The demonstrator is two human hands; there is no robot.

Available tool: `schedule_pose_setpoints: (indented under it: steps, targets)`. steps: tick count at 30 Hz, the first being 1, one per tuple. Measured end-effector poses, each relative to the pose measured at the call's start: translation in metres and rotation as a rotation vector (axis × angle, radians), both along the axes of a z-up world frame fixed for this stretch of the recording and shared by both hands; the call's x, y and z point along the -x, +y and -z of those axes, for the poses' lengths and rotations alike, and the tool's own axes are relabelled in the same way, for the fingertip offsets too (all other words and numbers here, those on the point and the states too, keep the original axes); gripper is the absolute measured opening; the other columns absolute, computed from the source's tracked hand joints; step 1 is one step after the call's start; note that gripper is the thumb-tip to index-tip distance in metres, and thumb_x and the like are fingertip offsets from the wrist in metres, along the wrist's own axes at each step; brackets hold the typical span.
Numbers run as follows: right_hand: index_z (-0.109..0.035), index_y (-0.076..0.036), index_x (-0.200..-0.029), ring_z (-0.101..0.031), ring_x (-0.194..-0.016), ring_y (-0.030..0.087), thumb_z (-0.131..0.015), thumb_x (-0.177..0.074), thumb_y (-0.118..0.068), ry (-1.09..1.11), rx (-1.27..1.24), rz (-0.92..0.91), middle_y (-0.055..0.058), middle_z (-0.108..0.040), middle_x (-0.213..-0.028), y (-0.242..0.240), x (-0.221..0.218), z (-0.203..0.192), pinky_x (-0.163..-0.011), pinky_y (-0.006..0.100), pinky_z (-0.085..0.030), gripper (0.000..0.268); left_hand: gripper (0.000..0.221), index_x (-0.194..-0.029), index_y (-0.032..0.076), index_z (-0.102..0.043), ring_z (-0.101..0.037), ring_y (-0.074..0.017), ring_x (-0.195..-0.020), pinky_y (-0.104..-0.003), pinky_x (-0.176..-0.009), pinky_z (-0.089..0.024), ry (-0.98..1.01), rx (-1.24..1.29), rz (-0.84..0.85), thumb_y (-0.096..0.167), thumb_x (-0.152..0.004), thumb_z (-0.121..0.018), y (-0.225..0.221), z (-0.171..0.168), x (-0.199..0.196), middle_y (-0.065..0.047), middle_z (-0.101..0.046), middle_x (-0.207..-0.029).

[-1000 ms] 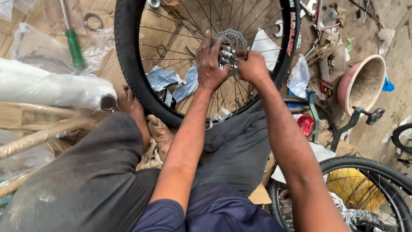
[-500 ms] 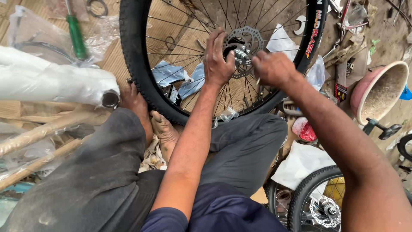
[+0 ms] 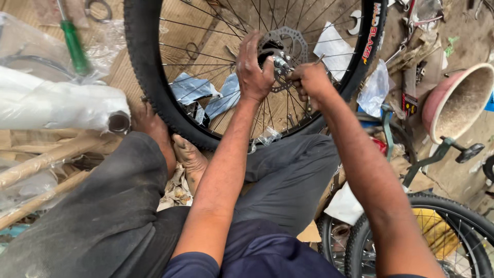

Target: The person repairs a bicycle wheel hub and spokes by hand and with a small tool while sitting on a cardboard-covered floor.

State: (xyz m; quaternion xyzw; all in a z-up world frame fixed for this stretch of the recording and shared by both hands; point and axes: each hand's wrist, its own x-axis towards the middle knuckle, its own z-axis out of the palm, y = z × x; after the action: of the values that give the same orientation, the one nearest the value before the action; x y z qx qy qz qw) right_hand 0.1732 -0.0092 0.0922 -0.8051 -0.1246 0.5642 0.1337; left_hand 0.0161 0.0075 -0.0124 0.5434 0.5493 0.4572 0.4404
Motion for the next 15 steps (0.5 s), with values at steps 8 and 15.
schedule_pose_setpoints:
  steps: [8,15]
  targets:
    - [-0.066,-0.003,-0.097,-0.068,-0.08,0.026,-0.064,-0.09,-0.017,-0.825,-0.248,-2.048,0.013,-0.066,-0.091,0.014,0.005,-0.034,-0.07,0.039,-0.054,0.016,0.056,-0.142,0.007,-0.052,-0.055,-0.0331,-0.142,-0.046,-0.123,-0.045,-0.027,0.086,0.055,0.012,-0.088,-0.065,0.0,0.005,0.0,-0.016,-0.053,-0.15]
    - [-0.07,-0.011,-0.092,-0.07,-0.084,0.027,-0.067,-0.083,-0.025,-1.053,-0.279,-1.793,0.012,-0.068,-0.095,0.008,0.05,-0.042,-0.092,0.054,-0.048,0.017,0.068,-0.147,0.021,-0.053,-0.03,-0.0298,-0.153,-0.057,-0.132,-0.017,0.133,-0.27,0.076,0.021,-0.086,-0.082,-0.016,-0.016,0.003,-0.008,-0.027,-0.166]
